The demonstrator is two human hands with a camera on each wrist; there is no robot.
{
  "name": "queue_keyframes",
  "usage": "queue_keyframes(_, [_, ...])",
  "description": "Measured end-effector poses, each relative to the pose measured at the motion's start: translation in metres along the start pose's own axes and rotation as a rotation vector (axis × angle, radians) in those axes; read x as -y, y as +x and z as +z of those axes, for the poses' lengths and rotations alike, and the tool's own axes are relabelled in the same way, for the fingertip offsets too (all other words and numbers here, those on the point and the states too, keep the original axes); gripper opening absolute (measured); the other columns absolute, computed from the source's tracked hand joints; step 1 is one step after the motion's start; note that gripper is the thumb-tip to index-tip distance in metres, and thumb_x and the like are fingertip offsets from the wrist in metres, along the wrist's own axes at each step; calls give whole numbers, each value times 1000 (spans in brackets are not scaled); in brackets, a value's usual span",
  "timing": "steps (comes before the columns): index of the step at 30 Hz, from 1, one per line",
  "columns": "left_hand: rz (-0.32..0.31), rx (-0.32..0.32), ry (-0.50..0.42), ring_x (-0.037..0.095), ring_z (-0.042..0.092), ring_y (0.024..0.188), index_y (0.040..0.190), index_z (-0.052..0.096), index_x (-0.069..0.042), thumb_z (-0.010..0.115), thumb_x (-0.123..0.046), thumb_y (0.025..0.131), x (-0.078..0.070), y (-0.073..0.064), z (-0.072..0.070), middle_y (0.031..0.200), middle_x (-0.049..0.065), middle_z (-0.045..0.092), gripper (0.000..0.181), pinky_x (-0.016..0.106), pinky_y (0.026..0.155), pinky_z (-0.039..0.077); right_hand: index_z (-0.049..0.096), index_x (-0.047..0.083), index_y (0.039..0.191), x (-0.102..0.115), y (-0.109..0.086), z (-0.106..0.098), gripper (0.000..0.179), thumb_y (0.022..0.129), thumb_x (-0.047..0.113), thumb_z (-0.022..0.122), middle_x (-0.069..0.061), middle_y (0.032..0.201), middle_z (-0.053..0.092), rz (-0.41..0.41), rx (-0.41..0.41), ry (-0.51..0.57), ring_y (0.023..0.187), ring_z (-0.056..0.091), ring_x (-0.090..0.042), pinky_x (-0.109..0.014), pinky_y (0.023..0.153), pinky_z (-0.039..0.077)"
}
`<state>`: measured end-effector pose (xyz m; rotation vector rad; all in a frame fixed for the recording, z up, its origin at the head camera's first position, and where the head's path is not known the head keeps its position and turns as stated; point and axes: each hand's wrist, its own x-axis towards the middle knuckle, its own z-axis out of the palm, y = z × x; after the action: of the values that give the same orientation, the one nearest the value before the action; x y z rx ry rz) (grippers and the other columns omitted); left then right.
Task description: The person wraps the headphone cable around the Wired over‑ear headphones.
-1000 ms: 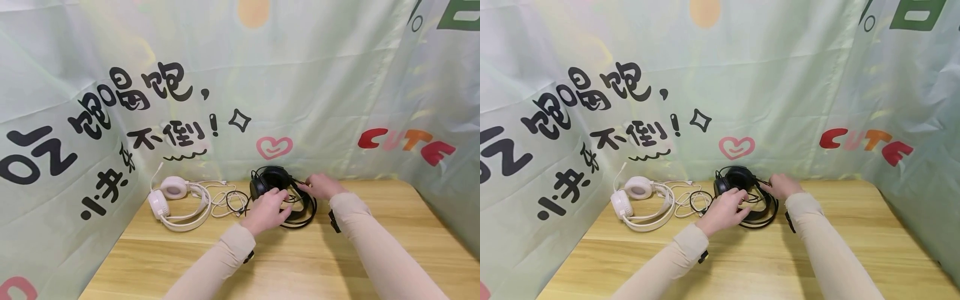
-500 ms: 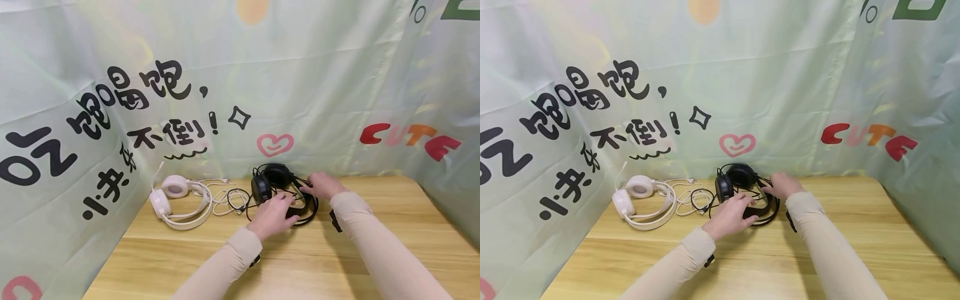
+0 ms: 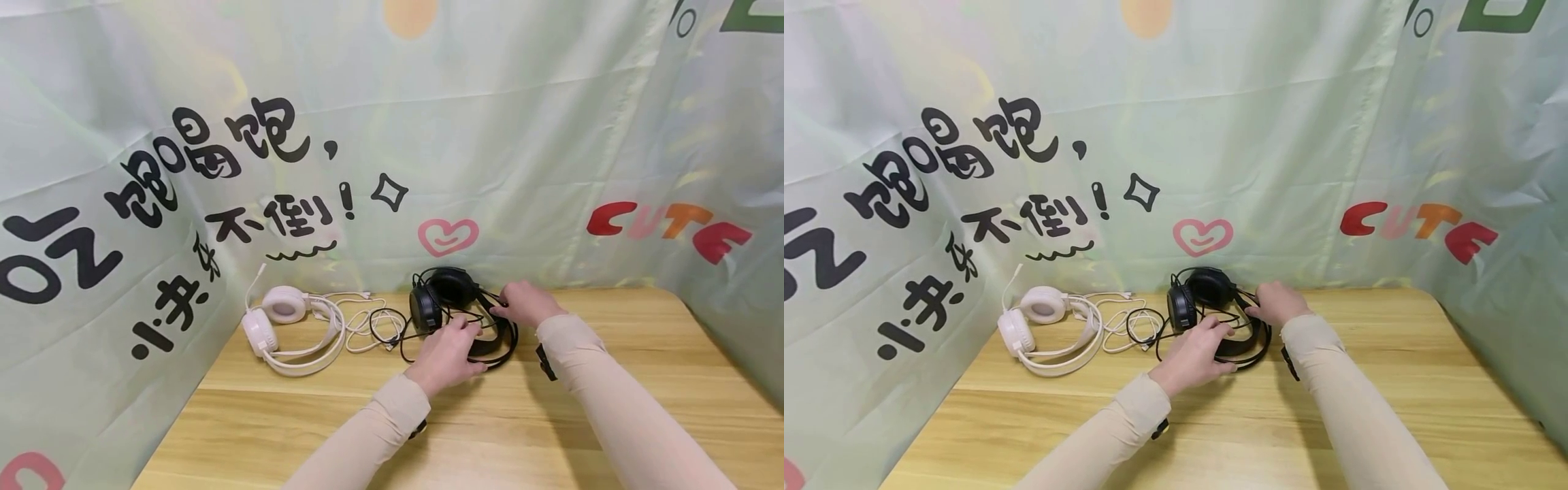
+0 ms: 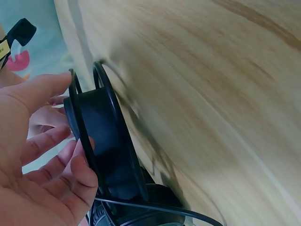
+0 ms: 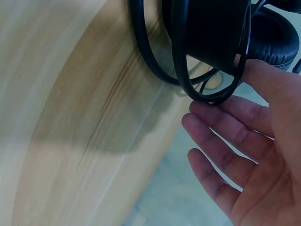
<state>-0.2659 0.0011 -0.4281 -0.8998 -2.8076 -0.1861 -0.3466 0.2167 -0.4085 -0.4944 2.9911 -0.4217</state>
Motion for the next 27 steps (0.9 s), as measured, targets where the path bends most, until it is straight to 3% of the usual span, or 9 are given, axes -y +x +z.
queue_keyframes(10, [39, -30, 6, 14, 69, 92, 129, 73, -18, 91, -43, 84, 4, -3, 3, 117, 0, 63, 55, 26, 76, 60, 72, 9, 77, 6, -7, -2, 34, 102, 31, 73, 1, 65, 61, 10, 7, -3, 60, 52, -15, -32, 62, 43])
queue_keyframes(27, [117, -15, -5, 13, 69, 99, 118, 78, -25, 91, -42, 85, 18, -15, -5, 117, -2, 64, 39, 26, 78, 59, 58, 15, 63, 8, -17, 4, 45, 99, 33, 77, 5, 56, 44, -16, -21, -20, 52, 42, -11, -28, 55, 38])
